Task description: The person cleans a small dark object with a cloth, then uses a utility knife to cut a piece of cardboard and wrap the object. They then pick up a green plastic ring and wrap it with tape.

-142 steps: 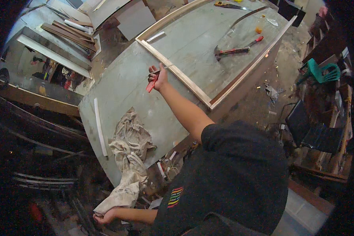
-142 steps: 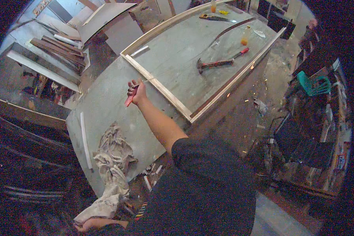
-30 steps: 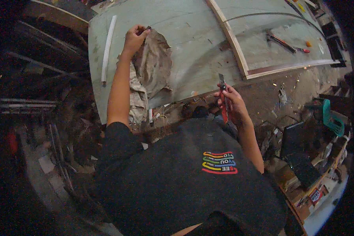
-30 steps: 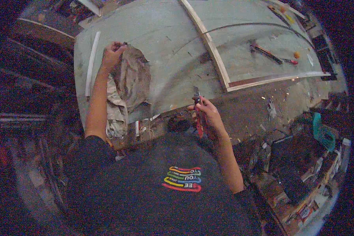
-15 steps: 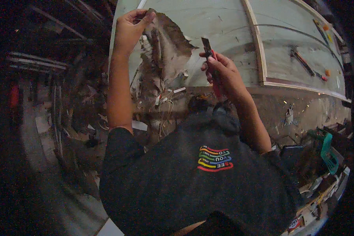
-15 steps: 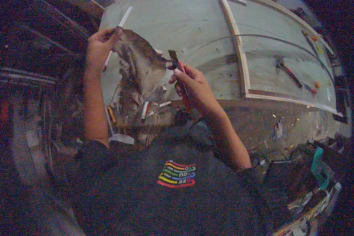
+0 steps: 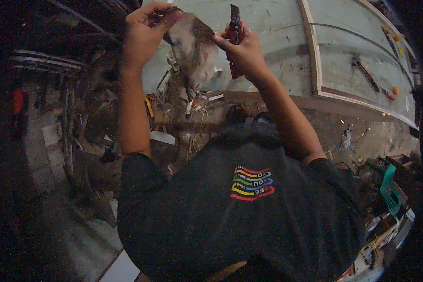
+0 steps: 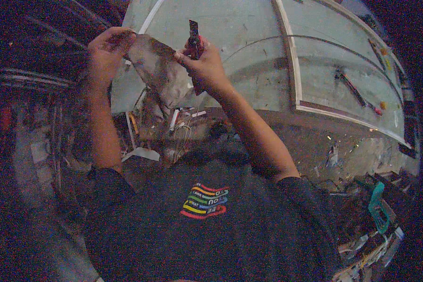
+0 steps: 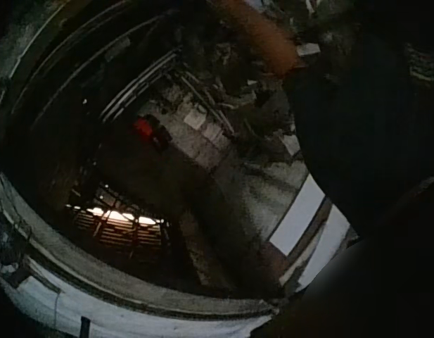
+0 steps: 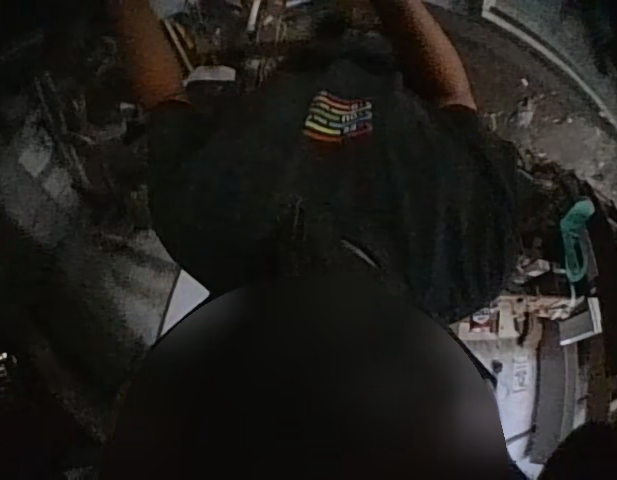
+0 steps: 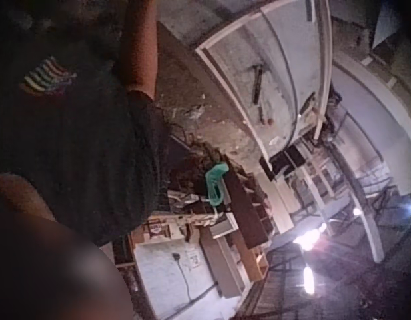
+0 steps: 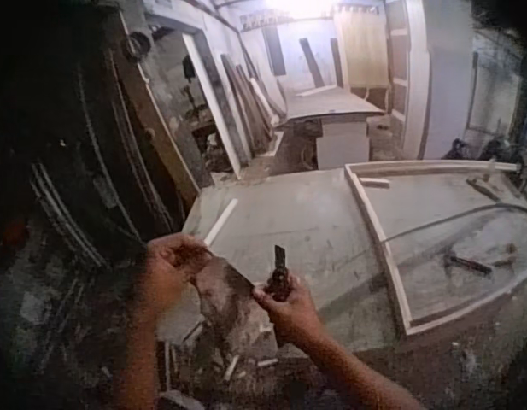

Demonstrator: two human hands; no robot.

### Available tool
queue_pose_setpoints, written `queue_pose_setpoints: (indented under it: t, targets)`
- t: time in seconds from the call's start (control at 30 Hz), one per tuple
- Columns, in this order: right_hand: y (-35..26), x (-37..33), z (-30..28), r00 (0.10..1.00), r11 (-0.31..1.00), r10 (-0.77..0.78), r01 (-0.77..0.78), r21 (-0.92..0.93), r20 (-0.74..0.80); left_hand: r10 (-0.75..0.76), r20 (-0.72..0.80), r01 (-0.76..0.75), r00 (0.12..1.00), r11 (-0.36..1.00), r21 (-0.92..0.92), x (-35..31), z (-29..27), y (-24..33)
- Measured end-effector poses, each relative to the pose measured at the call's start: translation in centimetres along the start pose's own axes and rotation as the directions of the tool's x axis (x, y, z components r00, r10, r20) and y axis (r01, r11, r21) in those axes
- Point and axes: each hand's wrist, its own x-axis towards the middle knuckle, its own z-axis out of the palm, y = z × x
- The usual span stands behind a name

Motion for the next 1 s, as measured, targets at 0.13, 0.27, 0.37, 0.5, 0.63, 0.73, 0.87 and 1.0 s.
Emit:
queue_pose_setpoints:
  t: [0.13,0.27,0.37,0.5,0.63,0.73,0.87,1.0]
  targets:
    - [0.0,0.4,0.4,0.986,0.985,-0.163,0.164,-0.055,0.025,0.072,0.026,-0.073,0.997,0.994,0.083,-0.1,-1.1,0.5]
    - [1.2,0.2,1.3,0.965,0.968,-0.201,0.222,-0.12,0.166,0.138,0.055,-0.138,0.989,0.99,-0.01,0.3,-0.6,0.0]
    - [2.8,-0.3,2.1,0.978,0.974,-0.127,0.154,-0.164,0.164,0.256,-0.043,-0.258,0.966,0.965,-0.047,1.3,-0.1,-1.4]
    - [3.6,-1.1,1.9,0.987,0.997,-0.061,0.067,-0.039,0.151,0.418,-0.064,-0.373,0.906,0.861,0.347,2.4,-1.8,-4.0]
    - [1.5,-2.2,0.8,0.989,0.989,-0.013,-0.009,0.148,0.147,0.512,-0.048,-0.425,0.858,0.758,0.494,2.4,-3.1,-6.7]
    - [-0.5,-2.8,0.4,0.987,0.997,-0.036,0.024,0.077,0.159,0.426,-0.224,-0.333,0.876,0.872,0.358,2.4,-3.1,-7.8]
    - [-0.9,-2.5,1.8,0.996,0.999,-0.018,0.014,0.049,0.092,0.347,-0.413,-0.313,0.842,0.938,0.149,2.6,-3.2,-8.2]
    - [-0.7,-2.5,1.8,0.999,0.999,-0.012,0.011,-0.036,-0.043,0.252,-0.404,-0.213,0.879,0.967,0.138,1.9,-1.8,-9.2]
